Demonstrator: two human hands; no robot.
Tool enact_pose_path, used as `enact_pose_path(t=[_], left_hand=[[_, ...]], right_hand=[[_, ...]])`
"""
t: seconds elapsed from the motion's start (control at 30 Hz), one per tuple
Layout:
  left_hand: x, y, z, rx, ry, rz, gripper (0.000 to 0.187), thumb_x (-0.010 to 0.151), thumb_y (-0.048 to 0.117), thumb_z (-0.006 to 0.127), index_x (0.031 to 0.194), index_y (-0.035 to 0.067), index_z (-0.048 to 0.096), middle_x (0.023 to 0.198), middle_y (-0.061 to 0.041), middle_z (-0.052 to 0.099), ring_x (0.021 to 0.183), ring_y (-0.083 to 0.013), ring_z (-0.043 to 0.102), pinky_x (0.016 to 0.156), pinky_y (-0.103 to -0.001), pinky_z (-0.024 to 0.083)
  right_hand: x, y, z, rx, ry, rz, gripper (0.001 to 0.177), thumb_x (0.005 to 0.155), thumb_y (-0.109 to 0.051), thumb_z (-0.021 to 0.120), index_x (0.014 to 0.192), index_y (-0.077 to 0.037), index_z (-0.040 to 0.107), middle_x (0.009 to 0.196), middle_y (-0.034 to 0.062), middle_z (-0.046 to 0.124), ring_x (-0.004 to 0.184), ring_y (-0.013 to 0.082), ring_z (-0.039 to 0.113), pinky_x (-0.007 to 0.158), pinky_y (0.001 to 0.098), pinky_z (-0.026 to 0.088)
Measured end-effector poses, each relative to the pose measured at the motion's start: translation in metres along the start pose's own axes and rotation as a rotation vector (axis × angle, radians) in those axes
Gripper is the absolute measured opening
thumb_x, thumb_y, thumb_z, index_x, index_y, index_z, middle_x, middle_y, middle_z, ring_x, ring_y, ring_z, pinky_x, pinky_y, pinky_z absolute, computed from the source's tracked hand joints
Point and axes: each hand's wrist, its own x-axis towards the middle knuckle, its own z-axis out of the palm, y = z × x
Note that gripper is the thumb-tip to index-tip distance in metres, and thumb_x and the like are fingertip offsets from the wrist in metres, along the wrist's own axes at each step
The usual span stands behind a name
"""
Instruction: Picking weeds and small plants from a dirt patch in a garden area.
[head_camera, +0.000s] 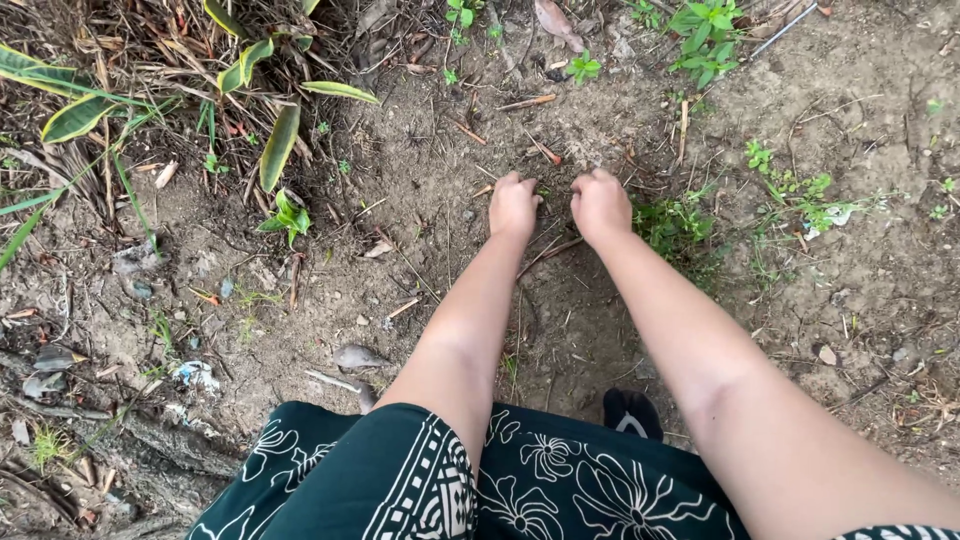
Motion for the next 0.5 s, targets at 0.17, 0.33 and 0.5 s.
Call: enact_pose_path(t=[0.17,0.33,0.5], left_hand=[[0.013,-0.013,0.033,0.12,-0.034,0.157,0.01,0.082,0.011,0.071,0.09,0.008,0.076,0.112,-0.013,0.066,0.116,-0.0313,0.062,0.095,-0.043,0.054],[0.016,-0.017,0.042,0.199,-0.072,0.31,0.011,0.087,0.005,0.062,0.09,0.004,0.073,0.112,-0.014,0.067,0.117,-0.0324,0.062,0.098,-0.042,0.054],[0.019,-0.022,0.047,0.152,-0.105,0.342,0.017,0.085,0.0,0.06,0.1,0.002,0.069,0.119,-0.016,0.068,0.121,-0.034,0.06,0.102,-0.043,0.051]], right_hand=[[-0.017,0.005,0.001,0.1,0.026,0.034,0.013,0.087,-0.011,0.072,0.098,-0.012,0.079,0.106,0.0096,0.07,0.097,0.0295,0.069,0.086,0.0428,0.057],[-0.03,0.013,0.006,0.157,0.059,0.022,0.011,0.087,-0.01,0.071,0.096,-0.011,0.078,0.103,0.0102,0.07,0.097,0.0326,0.068,0.082,0.044,0.056],[-0.03,0.02,0.015,0.236,0.111,0.01,0.013,0.087,-0.008,0.071,0.097,-0.01,0.078,0.101,0.0117,0.071,0.091,0.0334,0.07,0.082,0.0437,0.057]])
